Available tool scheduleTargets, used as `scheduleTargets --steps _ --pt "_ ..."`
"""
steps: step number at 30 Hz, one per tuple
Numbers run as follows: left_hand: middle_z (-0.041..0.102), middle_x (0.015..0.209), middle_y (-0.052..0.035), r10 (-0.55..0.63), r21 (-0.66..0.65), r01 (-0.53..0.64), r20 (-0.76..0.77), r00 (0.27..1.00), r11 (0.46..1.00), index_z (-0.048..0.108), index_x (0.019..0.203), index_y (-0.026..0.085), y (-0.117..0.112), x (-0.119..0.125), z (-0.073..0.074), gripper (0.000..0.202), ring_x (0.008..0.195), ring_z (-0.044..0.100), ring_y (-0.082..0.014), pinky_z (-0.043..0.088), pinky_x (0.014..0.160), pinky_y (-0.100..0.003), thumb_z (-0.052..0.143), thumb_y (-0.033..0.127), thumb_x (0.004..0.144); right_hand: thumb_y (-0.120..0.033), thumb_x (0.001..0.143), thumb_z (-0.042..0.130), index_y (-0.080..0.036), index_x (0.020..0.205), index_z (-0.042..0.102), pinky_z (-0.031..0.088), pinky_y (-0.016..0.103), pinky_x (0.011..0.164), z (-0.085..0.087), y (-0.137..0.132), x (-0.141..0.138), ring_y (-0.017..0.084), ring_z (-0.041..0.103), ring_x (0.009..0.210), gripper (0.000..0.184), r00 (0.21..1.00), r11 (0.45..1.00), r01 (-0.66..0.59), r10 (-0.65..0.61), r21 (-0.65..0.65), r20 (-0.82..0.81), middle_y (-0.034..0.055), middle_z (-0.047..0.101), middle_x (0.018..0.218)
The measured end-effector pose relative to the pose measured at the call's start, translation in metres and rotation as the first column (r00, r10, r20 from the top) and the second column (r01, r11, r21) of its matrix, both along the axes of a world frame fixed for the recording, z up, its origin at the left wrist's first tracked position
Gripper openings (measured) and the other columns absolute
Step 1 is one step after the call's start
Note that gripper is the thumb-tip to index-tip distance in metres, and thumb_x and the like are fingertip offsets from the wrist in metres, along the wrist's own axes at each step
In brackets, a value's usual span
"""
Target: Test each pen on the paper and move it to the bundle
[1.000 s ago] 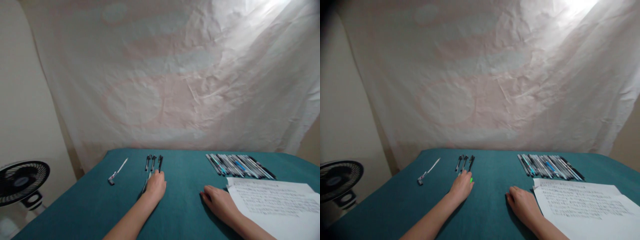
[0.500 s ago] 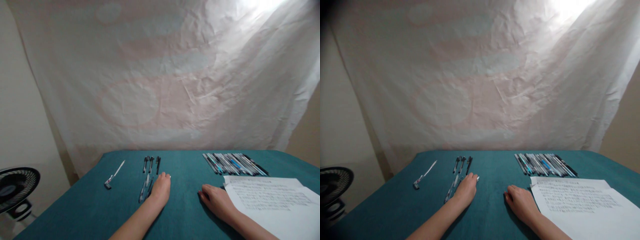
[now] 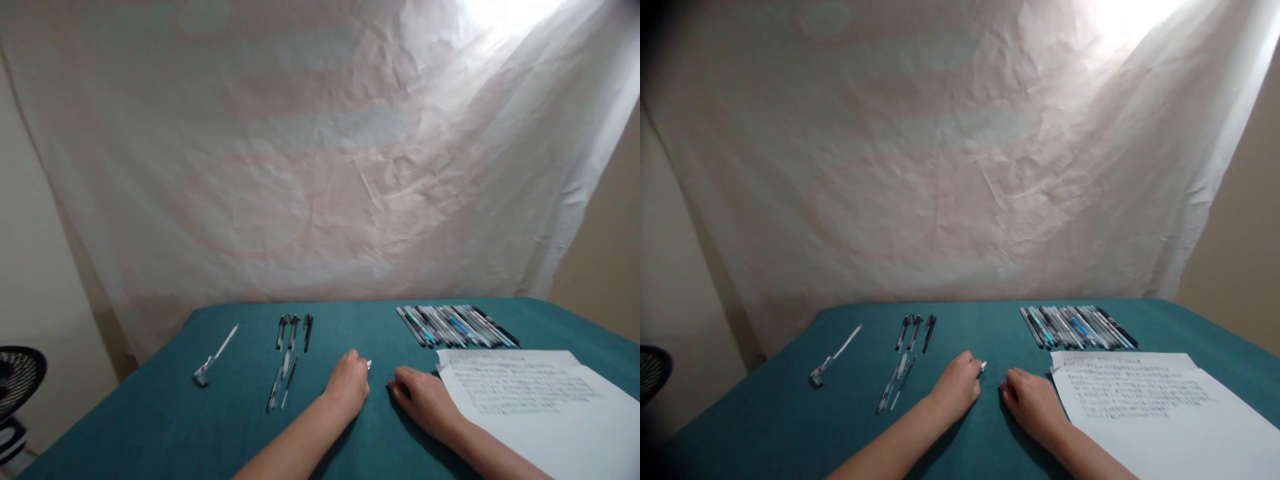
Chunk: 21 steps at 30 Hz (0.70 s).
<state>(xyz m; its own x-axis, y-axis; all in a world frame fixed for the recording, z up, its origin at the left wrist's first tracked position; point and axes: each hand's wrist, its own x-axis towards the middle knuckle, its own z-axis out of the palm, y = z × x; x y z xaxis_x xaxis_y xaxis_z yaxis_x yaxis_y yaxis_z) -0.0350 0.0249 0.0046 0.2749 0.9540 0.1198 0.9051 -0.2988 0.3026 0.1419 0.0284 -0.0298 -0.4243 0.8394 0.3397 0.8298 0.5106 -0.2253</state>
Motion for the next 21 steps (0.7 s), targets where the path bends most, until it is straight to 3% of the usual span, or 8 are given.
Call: scheduleTargets --steps 7,12,15,17,18,19,20,21 --pt "0.063 0.086 -0.0045 -0.068 -0.019 0.080 0.342 0.937 0.997 0.065 0.094 0.017 0.019 0.013 -0.012 0.025 0.084 0.056 -0.0186 0.042 0.079 -0.027 0.051 0.018 0.073 -0.029 0.086 0.038 -0.020 0.066 0.049 0.032 0.023 0.054 0.001 0.001 -0.002 0.015 0.056 0.060 0.024 0.992 0.999 0.051 -0.053 -0.020 -0.115 0.0014 0.058 0.065" --pt "0.061 0.075 -0.0022 -0.030 -0.106 0.107 0.559 0.829 0.989 0.062 0.099 0.012 0.025 0.004 -0.018 0.028 0.060 0.057 -0.0124 0.046 0.057 -0.022 0.049 0.023 0.077 -0.032 0.086 0.038 -0.020 0.065 0.048 0.033 0.023 0.055 0.004 0.001 -0.002 0.014 0.052 0.057 0.026 0.981 0.998 0.041 -0.048 -0.040 -0.186 0.0008 0.055 0.062" --pt "0.059 0.073 -0.0016 0.010 -0.159 0.121 0.644 0.765 0.980 0.059 0.104 0.011 0.028 0.003 -0.020 0.031 0.046 0.052 -0.0079 0.043 0.043 -0.019 0.045 0.022 0.079 -0.031 0.085 0.040 -0.019 0.066 0.050 0.034 0.023 0.056 0.020 -0.009 -0.009 0.013 0.051 0.058 0.025 0.966 0.995 -0.048 0.023 -0.089 -0.257 0.0014 0.055 0.064" --pt "0.058 0.074 -0.0016 0.035 -0.179 0.121 0.683 0.730 0.976 0.059 0.105 0.012 0.030 0.004 -0.022 0.031 0.044 0.051 -0.0069 0.042 0.039 -0.017 0.045 0.021 0.079 -0.033 0.085 0.041 -0.018 0.068 0.054 0.036 0.023 0.057 0.034 -0.024 -0.013 0.013 0.050 0.060 0.025 0.924 0.961 -0.209 0.134 -0.179 -0.359 0.0015 0.055 0.066" --pt "0.058 0.074 -0.0017 0.049 -0.187 0.116 0.699 0.714 0.976 0.058 0.106 0.012 0.031 0.004 -0.024 0.031 0.045 0.051 -0.0071 0.042 0.038 -0.017 0.045 0.020 0.079 -0.034 0.085 0.043 -0.018 0.073 0.056 0.037 0.024 0.059 0.039 -0.035 -0.014 0.013 0.051 0.064 0.024 0.873 0.902 -0.353 0.223 -0.247 -0.433 0.0019 0.056 0.071" --pt "0.058 0.074 -0.0021 0.063 -0.193 0.109 0.713 0.698 0.975 0.058 0.106 0.012 0.032 0.005 -0.025 0.031 0.048 0.053 -0.0077 0.043 0.038 -0.016 0.046 0.019 0.078 -0.036 0.084 0.045 -0.019 0.079 0.058 0.039 0.024 0.060 0.043 -0.046 -0.013 0.014 0.053 0.067 0.021 0.779 0.772 -0.544 0.319 -0.328 -0.540 0.0023 0.058 0.077" --pt "0.058 0.075 -0.0027 0.077 -0.198 0.101 0.727 0.682 0.975 0.058 0.107 0.011 0.034 0.006 -0.026 0.032 0.051 0.054 -0.0085 0.044 0.039 -0.016 0.046 0.018 0.078 -0.036 0.084 0.046 -0.021 0.088 0.059 0.042 0.025 0.064 0.043 -0.059 -0.011 0.015 0.055 0.074 0.020 0.644 0.530 -0.745 0.411 -0.406 -0.646 0.0032 0.059 0.084" --pt "0.058 0.077 -0.0035 0.090 -0.203 0.094 0.739 0.668 0.975 0.057 0.107 0.011 0.035 0.007 -0.028 0.032 0.055 0.056 -0.0094 0.045 0.040 -0.017 0.046 0.018 0.078 -0.039 0.084 0.047 -0.024 0.092 0.059 0.044 0.026 0.065 0.040 -0.072 -0.007 0.015 0.056 0.078 0.021 0.592 0.431 -0.799 0.437 -0.420 -0.677 0.0023 0.060 0.087"
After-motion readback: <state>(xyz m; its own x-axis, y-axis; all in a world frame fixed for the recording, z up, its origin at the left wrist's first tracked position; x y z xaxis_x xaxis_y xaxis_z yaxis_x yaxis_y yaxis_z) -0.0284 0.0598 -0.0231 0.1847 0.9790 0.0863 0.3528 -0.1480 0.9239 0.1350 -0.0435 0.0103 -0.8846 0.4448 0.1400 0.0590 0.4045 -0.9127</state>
